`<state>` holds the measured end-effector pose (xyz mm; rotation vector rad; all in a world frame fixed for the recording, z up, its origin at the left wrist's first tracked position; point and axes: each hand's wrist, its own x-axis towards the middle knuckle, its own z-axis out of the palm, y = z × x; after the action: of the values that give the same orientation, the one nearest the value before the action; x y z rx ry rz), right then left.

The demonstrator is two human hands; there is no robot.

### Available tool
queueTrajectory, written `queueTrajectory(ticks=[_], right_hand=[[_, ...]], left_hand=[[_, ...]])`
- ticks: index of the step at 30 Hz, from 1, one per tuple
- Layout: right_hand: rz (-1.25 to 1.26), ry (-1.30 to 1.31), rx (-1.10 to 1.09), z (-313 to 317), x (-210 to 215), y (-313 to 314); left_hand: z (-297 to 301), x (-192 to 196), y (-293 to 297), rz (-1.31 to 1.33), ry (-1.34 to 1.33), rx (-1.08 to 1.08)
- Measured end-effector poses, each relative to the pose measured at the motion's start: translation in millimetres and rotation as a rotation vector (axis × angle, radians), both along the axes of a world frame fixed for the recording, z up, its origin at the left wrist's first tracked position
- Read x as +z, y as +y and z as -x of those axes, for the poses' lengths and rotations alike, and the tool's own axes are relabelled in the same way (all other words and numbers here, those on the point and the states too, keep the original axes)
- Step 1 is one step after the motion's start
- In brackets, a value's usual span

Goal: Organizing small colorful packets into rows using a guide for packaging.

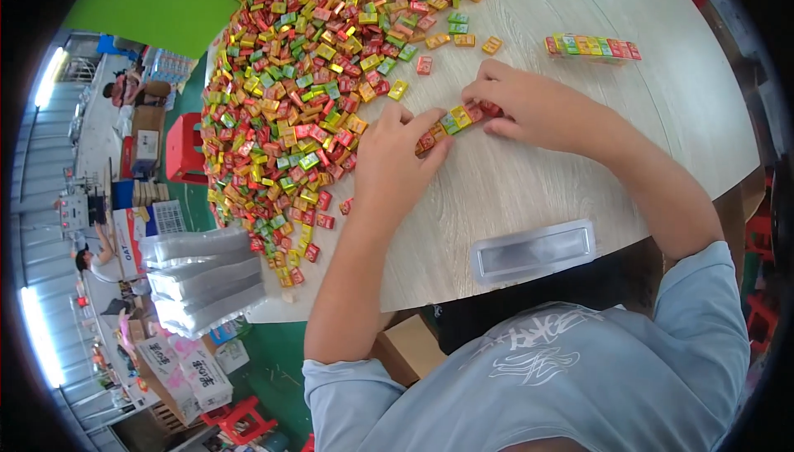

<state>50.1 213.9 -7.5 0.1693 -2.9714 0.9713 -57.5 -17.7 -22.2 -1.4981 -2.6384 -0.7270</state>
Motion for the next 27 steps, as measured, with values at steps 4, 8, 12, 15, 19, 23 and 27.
queueTrajectory(ticks=[4,8,12,15,19,23,27], right_hand=[[0.003,0.053,0.043,3.7,-8.5,1.9],[0.08,0.083,0.115,10.9,-11.0,12.6],[0.056,0.06,0.148,9.5,-8.4,3.6],[0.022,0.101,0.148,6.8,-16.6,4.3],[0.006,0.102,0.188,-3.2,-10.9,0.0],[-0.014,0.075,0.182,-62.6,44.6,-10.2],[-0.02,0.106,0.123,-128.0,59.5,-34.1]], left_hand=[[1.3,-3.9,2.3,-0.004,-0.003,-0.012],[2.2,-4.1,4.1,-0.013,0.012,-0.018],[1.5,-5.1,-1.4,0.001,0.095,-0.029],[-3.9,-6.9,6.1,-0.04,0.075,-0.044],[-19.3,7.2,0.4,0.003,-0.027,0.003],[-64.6,46.1,-9.6,-0.059,-0.025,-0.006],[-125.3,68.1,-25.9,-0.018,0.076,-0.074]])
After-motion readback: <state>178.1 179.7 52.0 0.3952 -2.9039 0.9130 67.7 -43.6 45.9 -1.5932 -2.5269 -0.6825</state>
